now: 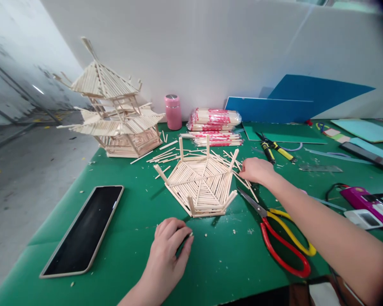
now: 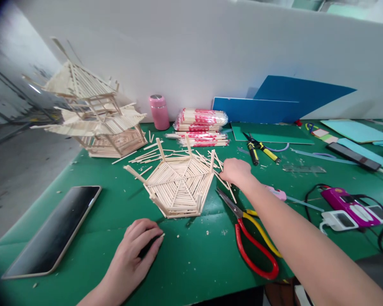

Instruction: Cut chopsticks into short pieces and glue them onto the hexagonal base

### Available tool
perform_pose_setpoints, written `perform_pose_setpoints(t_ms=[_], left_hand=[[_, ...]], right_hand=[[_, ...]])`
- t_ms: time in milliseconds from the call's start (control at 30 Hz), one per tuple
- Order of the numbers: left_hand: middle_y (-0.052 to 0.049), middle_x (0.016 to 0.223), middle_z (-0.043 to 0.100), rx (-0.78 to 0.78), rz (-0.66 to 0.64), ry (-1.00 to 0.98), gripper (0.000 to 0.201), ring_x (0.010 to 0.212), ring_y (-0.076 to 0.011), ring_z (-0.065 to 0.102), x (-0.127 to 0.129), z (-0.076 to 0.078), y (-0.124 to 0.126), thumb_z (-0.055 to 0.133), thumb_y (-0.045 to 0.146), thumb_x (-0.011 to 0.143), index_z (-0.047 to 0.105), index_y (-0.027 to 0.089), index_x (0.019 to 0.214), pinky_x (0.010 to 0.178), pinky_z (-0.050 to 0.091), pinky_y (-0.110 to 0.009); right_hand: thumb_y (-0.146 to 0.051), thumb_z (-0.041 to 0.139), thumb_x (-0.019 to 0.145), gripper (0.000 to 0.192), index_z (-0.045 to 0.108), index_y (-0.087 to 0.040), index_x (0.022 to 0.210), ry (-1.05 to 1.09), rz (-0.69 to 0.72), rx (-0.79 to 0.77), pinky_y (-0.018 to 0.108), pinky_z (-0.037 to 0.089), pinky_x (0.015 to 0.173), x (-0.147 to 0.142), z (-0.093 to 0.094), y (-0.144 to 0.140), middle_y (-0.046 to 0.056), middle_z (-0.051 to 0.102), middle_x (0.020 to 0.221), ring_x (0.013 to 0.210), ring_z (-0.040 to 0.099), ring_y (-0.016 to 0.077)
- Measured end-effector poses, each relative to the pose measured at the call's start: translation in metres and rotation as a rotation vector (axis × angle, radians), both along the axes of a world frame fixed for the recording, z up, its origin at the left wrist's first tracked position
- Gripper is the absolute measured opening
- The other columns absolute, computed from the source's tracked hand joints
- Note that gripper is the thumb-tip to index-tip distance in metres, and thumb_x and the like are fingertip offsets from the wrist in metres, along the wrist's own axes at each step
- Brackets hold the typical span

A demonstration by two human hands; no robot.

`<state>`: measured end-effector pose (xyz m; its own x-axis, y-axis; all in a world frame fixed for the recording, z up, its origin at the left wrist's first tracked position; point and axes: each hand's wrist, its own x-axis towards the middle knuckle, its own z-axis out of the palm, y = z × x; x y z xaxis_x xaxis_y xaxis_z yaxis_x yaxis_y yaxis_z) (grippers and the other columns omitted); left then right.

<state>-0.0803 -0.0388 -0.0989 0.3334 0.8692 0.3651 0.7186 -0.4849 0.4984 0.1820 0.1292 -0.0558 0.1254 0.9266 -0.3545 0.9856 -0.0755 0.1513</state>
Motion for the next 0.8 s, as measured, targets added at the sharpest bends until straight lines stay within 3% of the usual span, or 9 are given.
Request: perform_pose_setpoints(t_ms=[333, 467, 567, 800], left_hand=[[-0.004, 0.074, 0.056, 0.059, 0.037, -0.026, 0.017, 0.074, -0.0173, 0.054, 0.0, 0.0, 0.0, 0.052, 0.013, 0.079, 0.053, 0.017, 0.062, 0.068, 0.046, -0.034], [-0.006, 0.083, 0.056, 0.078, 0.078, -0.05, 0.006, 0.078, -0.0177, 0.056, -0.002, -0.005, -0.002, 0.052, 0.013, 0.079, 0.057, 0.017, 0.08, 0.068, 0.049, -0.031], [-0.009, 0.092, 0.053, 0.089, 0.113, -0.071, 0.014, 0.081, -0.0167, 0.057, -0.001, -0.008, -0.002, 0.049, 0.011, 0.081, 0.056, 0.016, 0.093, 0.067, 0.05, -0.027], [-0.009, 0.096, 0.048, 0.09, 0.123, -0.08, 0.015, 0.083, -0.0158, 0.056, 0.0, -0.009, -0.002, 0.049, 0.01, 0.081, 0.056, 0.015, 0.093, 0.07, 0.05, -0.025]], right_hand=[[-0.029, 0.051, 0.086, 0.028, 0.052, -0.017, 0.111, 0.033, 0.101, 0.076, 0.038, 0.049, 0.077, 0.007, -0.001, 0.028, 0.007, 0.055, 0.112, 0.093, 0.057, 0.0183], [-0.029, 0.051, 0.086, 0.027, 0.052, -0.017, 0.111, 0.023, 0.091, 0.052, 0.038, 0.049, 0.077, 0.001, -0.007, 0.037, 0.007, 0.055, 0.112, 0.093, 0.058, 0.0182], [-0.029, 0.051, 0.086, 0.028, 0.052, -0.017, 0.111, 0.011, 0.086, 0.041, 0.038, 0.049, 0.077, -0.002, -0.008, 0.043, 0.007, 0.055, 0.112, 0.093, 0.058, 0.0184], [-0.029, 0.052, 0.086, 0.029, 0.051, -0.016, 0.112, 0.039, 0.111, 0.091, 0.039, 0.048, 0.078, -0.009, -0.006, 0.051, 0.007, 0.055, 0.113, 0.094, 0.057, 0.019]])
